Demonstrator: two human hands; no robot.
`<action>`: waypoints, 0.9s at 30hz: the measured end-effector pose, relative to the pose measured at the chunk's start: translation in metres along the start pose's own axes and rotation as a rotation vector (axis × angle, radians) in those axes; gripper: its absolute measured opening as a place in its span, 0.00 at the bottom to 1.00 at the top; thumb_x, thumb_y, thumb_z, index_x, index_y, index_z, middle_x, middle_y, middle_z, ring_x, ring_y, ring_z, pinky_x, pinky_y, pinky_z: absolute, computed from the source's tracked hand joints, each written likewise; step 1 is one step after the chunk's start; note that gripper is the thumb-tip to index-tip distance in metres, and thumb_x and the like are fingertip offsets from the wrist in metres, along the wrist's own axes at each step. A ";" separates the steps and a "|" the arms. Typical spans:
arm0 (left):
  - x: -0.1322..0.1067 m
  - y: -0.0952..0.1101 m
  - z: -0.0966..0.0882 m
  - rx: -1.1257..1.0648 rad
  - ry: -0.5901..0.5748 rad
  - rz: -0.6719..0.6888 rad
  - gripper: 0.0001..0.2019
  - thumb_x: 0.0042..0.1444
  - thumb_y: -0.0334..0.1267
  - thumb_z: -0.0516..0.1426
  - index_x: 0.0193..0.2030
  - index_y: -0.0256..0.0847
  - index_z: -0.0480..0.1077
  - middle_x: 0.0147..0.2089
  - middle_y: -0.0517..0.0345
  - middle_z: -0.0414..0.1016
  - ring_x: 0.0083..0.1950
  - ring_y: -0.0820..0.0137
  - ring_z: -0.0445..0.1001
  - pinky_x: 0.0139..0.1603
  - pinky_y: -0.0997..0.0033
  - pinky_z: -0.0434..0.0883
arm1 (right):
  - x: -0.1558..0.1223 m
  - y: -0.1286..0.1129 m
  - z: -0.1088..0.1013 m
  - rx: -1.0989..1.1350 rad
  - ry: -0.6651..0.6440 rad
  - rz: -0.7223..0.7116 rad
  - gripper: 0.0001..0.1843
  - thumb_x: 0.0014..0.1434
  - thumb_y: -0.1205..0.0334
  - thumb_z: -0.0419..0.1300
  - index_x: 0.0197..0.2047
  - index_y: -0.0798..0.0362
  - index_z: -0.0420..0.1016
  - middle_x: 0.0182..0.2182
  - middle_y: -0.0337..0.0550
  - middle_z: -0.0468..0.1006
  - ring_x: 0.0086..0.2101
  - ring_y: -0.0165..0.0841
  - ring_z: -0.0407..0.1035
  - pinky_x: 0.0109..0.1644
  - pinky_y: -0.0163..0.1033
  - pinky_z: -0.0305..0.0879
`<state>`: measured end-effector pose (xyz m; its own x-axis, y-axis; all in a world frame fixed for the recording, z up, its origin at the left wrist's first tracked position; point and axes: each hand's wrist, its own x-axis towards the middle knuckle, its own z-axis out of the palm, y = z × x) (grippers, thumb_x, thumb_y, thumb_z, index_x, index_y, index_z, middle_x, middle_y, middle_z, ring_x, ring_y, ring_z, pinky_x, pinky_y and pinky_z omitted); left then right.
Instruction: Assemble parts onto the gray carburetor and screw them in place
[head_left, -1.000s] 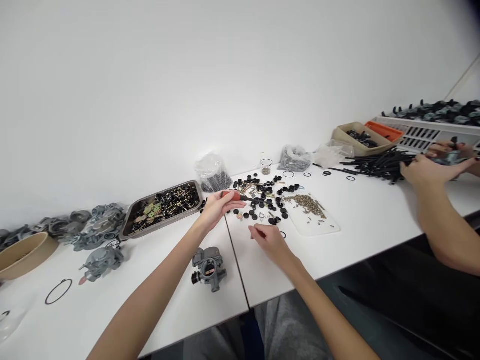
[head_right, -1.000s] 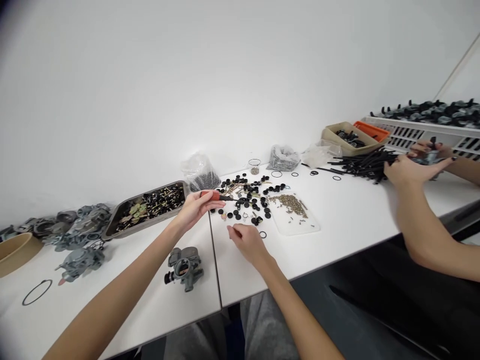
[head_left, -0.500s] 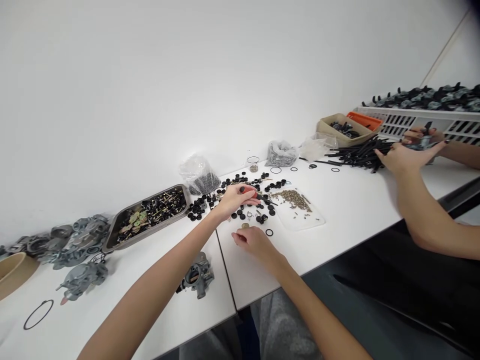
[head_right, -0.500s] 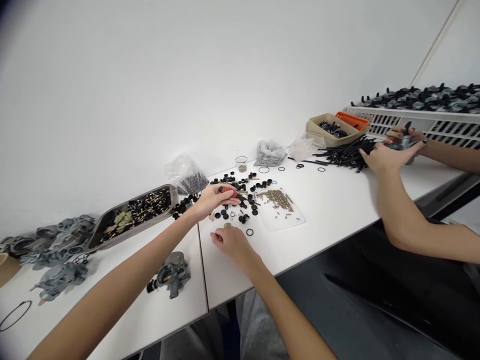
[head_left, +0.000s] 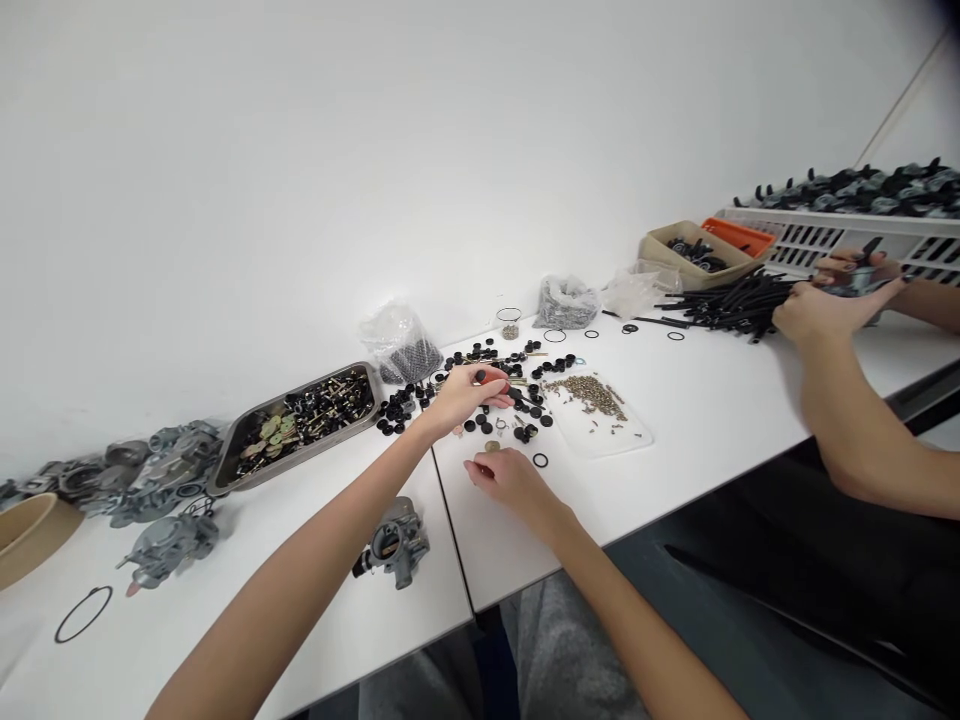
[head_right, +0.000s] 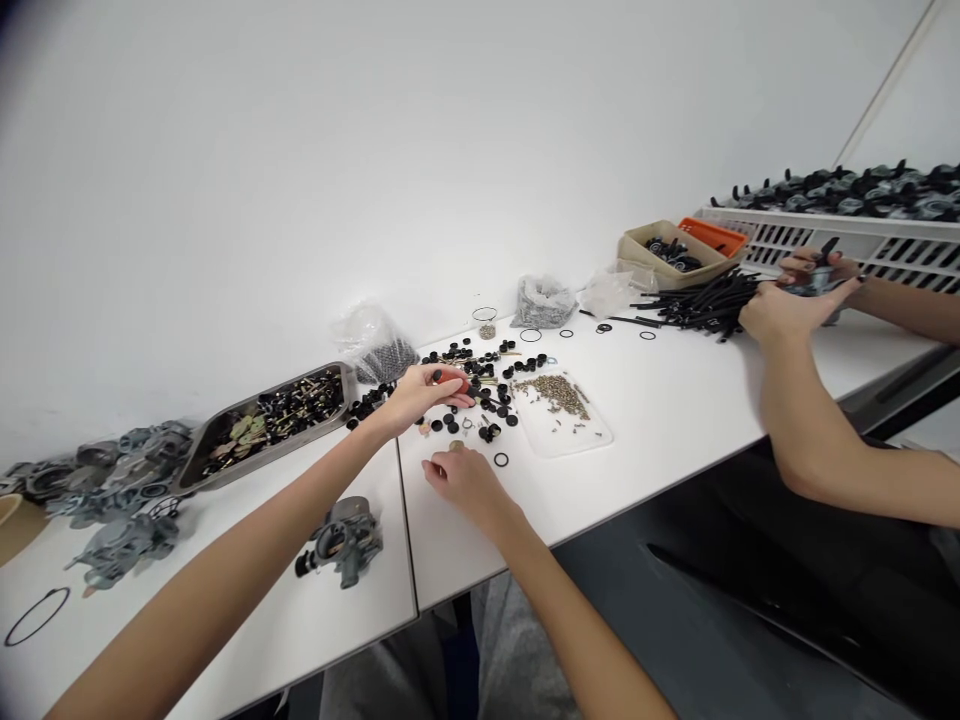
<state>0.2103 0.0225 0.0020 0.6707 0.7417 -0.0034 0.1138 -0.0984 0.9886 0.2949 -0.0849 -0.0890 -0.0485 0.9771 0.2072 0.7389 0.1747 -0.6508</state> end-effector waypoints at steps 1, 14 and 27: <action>0.000 -0.001 0.001 -0.004 -0.004 -0.003 0.13 0.57 0.39 0.62 0.44 0.31 0.73 0.41 0.43 0.78 0.42 0.59 0.81 0.51 0.53 0.78 | 0.000 0.000 0.000 0.000 -0.002 0.001 0.21 0.64 0.61 0.53 0.20 0.56 0.56 0.20 0.34 0.52 0.21 0.24 0.45 0.29 0.35 0.41; -0.004 0.006 0.003 -0.098 0.013 -0.049 0.11 0.58 0.34 0.61 0.44 0.28 0.71 0.39 0.43 0.77 0.39 0.60 0.82 0.51 0.54 0.78 | -0.002 0.001 0.000 0.048 0.024 -0.031 0.21 0.64 0.60 0.52 0.21 0.55 0.55 0.19 0.34 0.54 0.21 0.24 0.46 0.29 0.35 0.42; -0.098 0.030 -0.085 -0.200 0.291 0.091 0.15 0.55 0.38 0.63 0.46 0.30 0.72 0.43 0.41 0.79 0.41 0.56 0.82 0.49 0.57 0.79 | -0.008 -0.003 -0.016 0.271 0.255 -0.173 0.22 0.66 0.53 0.48 0.21 0.52 0.55 0.18 0.37 0.58 0.22 0.27 0.53 0.28 0.35 0.52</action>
<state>0.0855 0.0034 0.0445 0.4318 0.8963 0.1008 -0.1015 -0.0627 0.9929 0.3036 -0.0954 -0.0775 0.0367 0.8749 0.4830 0.5286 0.3932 -0.7523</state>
